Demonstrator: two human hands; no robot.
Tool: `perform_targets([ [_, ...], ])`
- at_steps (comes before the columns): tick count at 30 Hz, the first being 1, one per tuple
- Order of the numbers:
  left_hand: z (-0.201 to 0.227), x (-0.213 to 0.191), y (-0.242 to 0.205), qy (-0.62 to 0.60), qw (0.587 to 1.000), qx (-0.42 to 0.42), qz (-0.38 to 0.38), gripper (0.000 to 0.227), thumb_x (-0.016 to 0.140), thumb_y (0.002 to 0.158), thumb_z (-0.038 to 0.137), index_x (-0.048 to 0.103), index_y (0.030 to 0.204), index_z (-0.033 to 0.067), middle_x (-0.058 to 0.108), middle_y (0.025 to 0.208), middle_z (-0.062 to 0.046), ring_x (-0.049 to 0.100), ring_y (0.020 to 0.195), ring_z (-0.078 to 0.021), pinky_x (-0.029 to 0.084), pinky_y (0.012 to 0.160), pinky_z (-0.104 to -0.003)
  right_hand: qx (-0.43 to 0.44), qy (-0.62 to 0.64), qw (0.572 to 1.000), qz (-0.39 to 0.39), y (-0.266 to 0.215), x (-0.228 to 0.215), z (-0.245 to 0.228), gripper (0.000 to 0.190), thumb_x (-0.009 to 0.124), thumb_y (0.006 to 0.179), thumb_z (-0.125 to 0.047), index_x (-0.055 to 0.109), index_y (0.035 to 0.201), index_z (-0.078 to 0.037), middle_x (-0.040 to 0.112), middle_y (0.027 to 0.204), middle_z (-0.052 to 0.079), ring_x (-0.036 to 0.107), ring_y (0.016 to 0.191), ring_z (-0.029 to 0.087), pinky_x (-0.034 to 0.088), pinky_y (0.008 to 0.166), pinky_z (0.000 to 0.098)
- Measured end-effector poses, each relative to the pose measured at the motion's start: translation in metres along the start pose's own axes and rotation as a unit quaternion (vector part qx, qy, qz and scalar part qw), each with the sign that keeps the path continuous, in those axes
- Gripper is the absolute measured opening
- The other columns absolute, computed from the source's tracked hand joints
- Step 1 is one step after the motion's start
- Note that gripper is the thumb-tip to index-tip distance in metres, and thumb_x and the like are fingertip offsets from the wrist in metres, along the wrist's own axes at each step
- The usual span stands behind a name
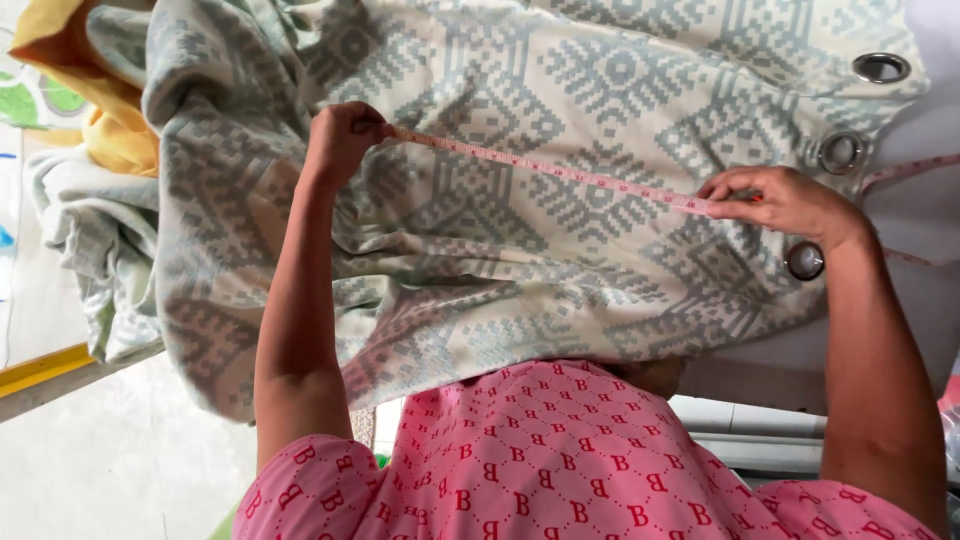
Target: The person measures a patterned curtain with metal grommets using a pink measuring tape. They repeatedly stretch the tape across the fabric, adjust the curtain's position, and smooth out the material on a white table.
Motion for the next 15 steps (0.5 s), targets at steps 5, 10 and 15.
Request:
perform_targets([
  [5,-0.050,0.020,0.033,0.146,0.981,0.101,0.075,0.007,0.083,0.085,0.017,0.081,0.090,0.0125,0.075,0.080,-0.006,0.068,0.081,-0.0208,0.052,0.066,-0.037,0.106,-0.036,0.993,0.029,-0.039,-0.015,0.075,0.020,0.077,0.089,-0.023,0.086,0.091,-0.006,0.072,0.138,-0.001,0.068,0.117,0.016,0.043,0.098,0.0286],
  [10,-0.068,0.020,0.037,0.197,0.962,0.154,0.113,0.013,0.084,0.084,0.023,0.081,0.093,0.0140,0.074,0.082,-0.010,0.068,0.075,-0.0267,0.045,0.063,-0.042,0.186,-0.090,0.978,0.023,-0.095,-0.032,0.186,0.029,0.077,0.087,-0.030,0.087,0.106,-0.010,0.072,0.139,0.002,0.068,0.121,0.020,0.046,0.101,0.0314],
  [15,-0.065,0.008,0.032,0.215,0.970,0.054,0.103,0.021,0.085,0.093,0.031,0.081,0.099,0.0116,0.077,0.088,-0.009,0.072,0.086,-0.0253,0.052,0.076,-0.038,0.236,-0.040,0.946,0.218,-0.166,-0.079,0.249,0.032,0.073,0.102,-0.045,0.083,0.106,-0.015,0.073,0.090,-0.002,0.055,0.097,0.011,0.028,0.094,0.0186],
])
Point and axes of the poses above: each hand's wrist, its own y-axis towards the middle knuckle, its own x-axis out of the palm, z = x × y, the point moved 8 cm from there along y, towards the middle knuckle
